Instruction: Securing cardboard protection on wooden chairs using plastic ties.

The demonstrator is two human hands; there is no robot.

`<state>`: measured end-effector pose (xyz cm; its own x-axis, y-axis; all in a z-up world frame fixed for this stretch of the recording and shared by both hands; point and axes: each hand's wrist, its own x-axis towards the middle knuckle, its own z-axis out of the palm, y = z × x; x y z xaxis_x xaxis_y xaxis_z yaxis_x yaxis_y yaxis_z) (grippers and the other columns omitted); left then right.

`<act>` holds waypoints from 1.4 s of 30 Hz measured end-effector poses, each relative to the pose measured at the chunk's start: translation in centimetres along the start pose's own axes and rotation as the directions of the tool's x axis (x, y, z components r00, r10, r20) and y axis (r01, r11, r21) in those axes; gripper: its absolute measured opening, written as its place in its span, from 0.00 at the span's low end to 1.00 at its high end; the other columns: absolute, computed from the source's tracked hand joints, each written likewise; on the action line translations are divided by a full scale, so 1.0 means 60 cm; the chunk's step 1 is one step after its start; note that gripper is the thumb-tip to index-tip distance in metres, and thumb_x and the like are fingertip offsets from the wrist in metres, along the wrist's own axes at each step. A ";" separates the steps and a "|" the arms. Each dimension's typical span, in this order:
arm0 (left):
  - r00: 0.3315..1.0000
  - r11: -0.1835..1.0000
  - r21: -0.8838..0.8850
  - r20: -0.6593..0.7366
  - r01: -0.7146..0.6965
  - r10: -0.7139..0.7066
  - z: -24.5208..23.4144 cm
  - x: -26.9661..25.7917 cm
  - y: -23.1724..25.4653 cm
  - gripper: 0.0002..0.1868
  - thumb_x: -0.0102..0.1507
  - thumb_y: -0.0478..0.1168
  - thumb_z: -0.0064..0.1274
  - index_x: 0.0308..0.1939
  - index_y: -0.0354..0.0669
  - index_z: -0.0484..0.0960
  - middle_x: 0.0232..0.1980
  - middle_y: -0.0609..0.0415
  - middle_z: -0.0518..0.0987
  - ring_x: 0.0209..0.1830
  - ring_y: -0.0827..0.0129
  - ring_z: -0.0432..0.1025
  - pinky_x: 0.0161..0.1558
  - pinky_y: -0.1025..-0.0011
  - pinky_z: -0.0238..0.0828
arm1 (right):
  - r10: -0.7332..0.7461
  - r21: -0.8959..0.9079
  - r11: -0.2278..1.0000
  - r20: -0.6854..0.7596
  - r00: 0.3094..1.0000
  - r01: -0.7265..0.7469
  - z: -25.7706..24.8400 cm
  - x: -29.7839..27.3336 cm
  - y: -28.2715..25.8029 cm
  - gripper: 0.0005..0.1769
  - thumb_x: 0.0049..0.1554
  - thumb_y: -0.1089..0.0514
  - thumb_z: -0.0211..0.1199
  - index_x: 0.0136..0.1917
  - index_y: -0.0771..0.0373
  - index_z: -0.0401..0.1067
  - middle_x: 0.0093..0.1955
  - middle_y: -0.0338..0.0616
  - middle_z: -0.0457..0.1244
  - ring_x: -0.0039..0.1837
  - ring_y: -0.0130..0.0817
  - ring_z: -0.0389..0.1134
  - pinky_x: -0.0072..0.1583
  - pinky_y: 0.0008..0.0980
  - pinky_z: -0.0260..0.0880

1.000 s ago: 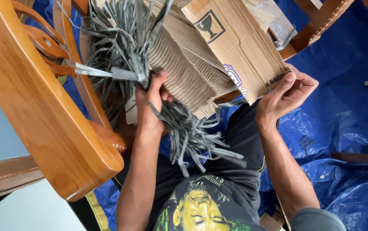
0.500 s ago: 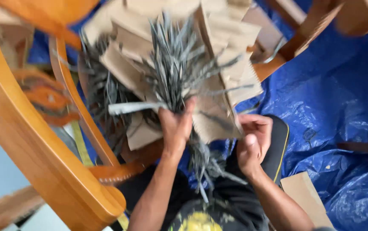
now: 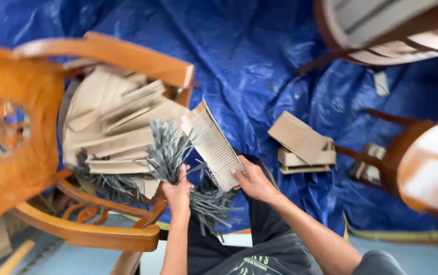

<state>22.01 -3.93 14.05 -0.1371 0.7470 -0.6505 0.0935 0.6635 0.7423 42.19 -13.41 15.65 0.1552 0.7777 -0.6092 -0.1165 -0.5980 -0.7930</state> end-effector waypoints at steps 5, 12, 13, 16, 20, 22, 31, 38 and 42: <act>0.991 0.986 0.150 0.106 0.069 -0.086 0.045 -0.082 0.065 0.12 0.66 0.41 0.56 0.45 0.34 0.78 0.35 0.50 0.82 0.16 0.77 0.61 0.20 0.75 0.60 | 0.104 0.089 0.992 -0.178 0.979 -0.089 -0.108 -0.132 -0.014 0.14 0.63 0.60 0.55 0.61 0.67 0.67 0.47 0.48 0.71 0.44 0.31 0.74 0.41 0.34 0.81; 0.935 0.987 0.155 0.354 -0.033 -0.024 0.183 -0.144 0.134 0.13 0.69 0.43 0.57 0.42 0.34 0.80 0.30 0.54 0.76 0.20 0.78 0.65 0.24 0.74 0.65 | 0.156 0.199 0.977 -0.456 0.876 -0.070 -0.228 -0.220 0.000 0.16 0.62 0.61 0.55 0.64 0.66 0.65 0.47 0.50 0.71 0.42 0.33 0.74 0.41 0.34 0.78; 0.922 0.988 0.151 0.387 -0.040 -0.022 0.205 -0.148 0.139 0.12 0.68 0.43 0.58 0.43 0.36 0.80 0.29 0.55 0.73 0.21 0.78 0.66 0.25 0.73 0.67 | 0.154 0.189 0.980 -0.517 0.842 -0.063 -0.245 -0.222 0.001 0.17 0.62 0.62 0.55 0.64 0.67 0.65 0.47 0.50 0.71 0.41 0.35 0.74 0.41 0.35 0.77; 0.884 0.968 0.216 0.468 -0.130 0.014 0.274 -0.152 0.154 0.13 0.69 0.42 0.58 0.40 0.31 0.83 0.31 0.51 0.79 0.20 0.77 0.67 0.26 0.73 0.68 | 0.170 0.203 0.977 -0.598 0.783 -0.056 -0.278 -0.247 -0.048 0.19 0.62 0.61 0.55 0.66 0.66 0.65 0.48 0.53 0.71 0.43 0.37 0.74 0.43 0.36 0.76; 0.797 0.895 0.324 0.602 -0.308 0.057 0.344 -0.172 0.207 0.11 0.66 0.40 0.56 0.45 0.35 0.86 0.37 0.53 0.85 0.19 0.78 0.66 0.23 0.73 0.65 | 0.054 0.090 0.996 -0.699 0.713 0.013 -0.323 -0.240 -0.061 0.19 0.62 0.60 0.57 0.65 0.68 0.67 0.51 0.56 0.71 0.50 0.41 0.74 0.50 0.38 0.74; 0.664 0.899 0.184 0.734 -0.397 0.143 0.402 -0.156 0.213 0.12 0.66 0.40 0.57 0.46 0.32 0.84 0.40 0.54 0.85 0.20 0.78 0.68 0.24 0.73 0.67 | -0.044 -0.036 0.999 -0.745 0.666 0.025 -0.347 -0.234 -0.085 0.18 0.61 0.60 0.60 0.63 0.69 0.69 0.53 0.59 0.70 0.56 0.45 0.73 0.57 0.40 0.70; 0.588 0.694 0.438 0.809 -0.571 -0.026 0.630 -0.238 0.327 0.13 0.67 0.41 0.59 0.49 0.34 0.82 0.34 0.47 0.81 0.24 0.68 0.71 0.29 0.66 0.69 | 0.022 0.027 1.000 -0.839 0.544 0.002 -0.490 -0.223 -0.204 0.14 0.61 0.57 0.64 0.58 0.64 0.74 0.50 0.52 0.70 0.52 0.40 0.72 0.52 0.36 0.70; 0.275 0.635 0.175 0.959 -0.753 0.061 0.749 -0.314 0.298 0.16 0.60 0.35 0.59 0.50 0.33 0.80 0.43 0.43 0.86 0.41 0.58 0.80 0.48 0.63 0.74 | 0.089 0.102 0.994 -0.952 0.293 0.030 -0.633 -0.269 -0.184 0.14 0.58 0.58 0.68 0.52 0.67 0.69 0.46 0.47 0.70 0.48 0.31 0.70 0.50 0.33 0.70; 0.241 0.618 0.143 0.967 -0.773 0.078 0.842 -0.324 0.247 0.14 0.59 0.31 0.58 0.48 0.32 0.82 0.43 0.42 0.85 0.43 0.57 0.79 0.48 0.63 0.74 | 0.086 0.082 0.996 -0.972 0.216 -0.027 -0.752 -0.280 -0.156 0.13 0.60 0.57 0.69 0.50 0.67 0.71 0.42 0.46 0.69 0.45 0.30 0.68 0.49 0.33 0.69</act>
<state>75.87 -6.52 29.58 0.9283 0.2711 -0.2546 0.3047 -0.1620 0.9386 84.96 -29.63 33.42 0.9775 -0.0721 -0.1981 -0.2011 -0.6004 -0.7740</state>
